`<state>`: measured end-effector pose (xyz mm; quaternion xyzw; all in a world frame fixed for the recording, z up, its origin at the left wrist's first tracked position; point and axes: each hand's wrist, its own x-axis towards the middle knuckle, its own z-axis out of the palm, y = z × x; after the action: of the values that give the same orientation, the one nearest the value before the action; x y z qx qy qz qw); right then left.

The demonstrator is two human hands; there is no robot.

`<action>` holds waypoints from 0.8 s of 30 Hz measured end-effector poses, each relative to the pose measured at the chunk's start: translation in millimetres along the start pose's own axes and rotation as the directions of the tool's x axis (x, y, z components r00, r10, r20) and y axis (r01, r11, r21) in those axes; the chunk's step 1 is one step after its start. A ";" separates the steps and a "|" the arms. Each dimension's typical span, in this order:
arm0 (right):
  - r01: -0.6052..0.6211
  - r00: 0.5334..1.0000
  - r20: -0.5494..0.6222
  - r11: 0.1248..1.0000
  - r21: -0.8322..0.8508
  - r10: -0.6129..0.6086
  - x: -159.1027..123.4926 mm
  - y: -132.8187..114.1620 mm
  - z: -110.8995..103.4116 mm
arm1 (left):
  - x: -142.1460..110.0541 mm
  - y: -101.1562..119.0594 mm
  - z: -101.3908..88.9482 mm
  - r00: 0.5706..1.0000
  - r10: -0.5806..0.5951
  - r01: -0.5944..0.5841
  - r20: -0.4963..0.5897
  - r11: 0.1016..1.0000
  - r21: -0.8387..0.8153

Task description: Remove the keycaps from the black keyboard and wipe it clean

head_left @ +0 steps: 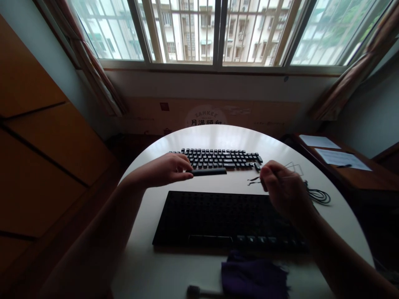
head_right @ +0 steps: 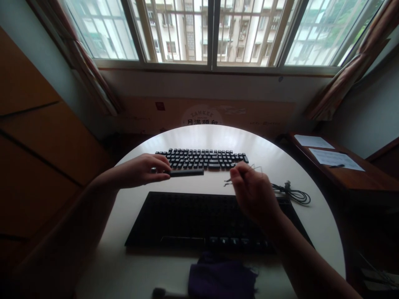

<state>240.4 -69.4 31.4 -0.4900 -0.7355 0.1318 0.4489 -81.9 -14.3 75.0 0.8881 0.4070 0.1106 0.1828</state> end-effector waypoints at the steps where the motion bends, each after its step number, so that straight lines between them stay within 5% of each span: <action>1: -0.003 0.999 -0.048 1.000 0.000 0.003 2.4 4.6 -3.0 | 1.2 -5.3 -0.1 0.997 -0.033 0.034 -0.071 0.999 0.009; 5: -0.003 0.997 -0.071 1.000 0.004 0.003 5.5 13.5 -4.2 | 7.7 -25.0 5.5 0.968 -0.115 0.130 -0.225 0.990 0.052; 14: 0.048 0.998 0.047 0.998 0.040 -0.050 -2.6 0.3 7.9 | 18.4 -35.5 25.6 0.992 -0.129 0.127 -0.008 0.956 0.265; 24: 0.062 0.995 0.067 0.994 0.089 -0.068 -2.4 0.8 8.9 | 19.0 -38.6 35.2 0.985 -0.170 0.150 0.025 0.919 0.364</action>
<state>234.1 -68.8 24.6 -0.4409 -0.7598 0.1660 0.4480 -83.9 15.2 27.9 0.8730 0.4863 -0.0063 0.0365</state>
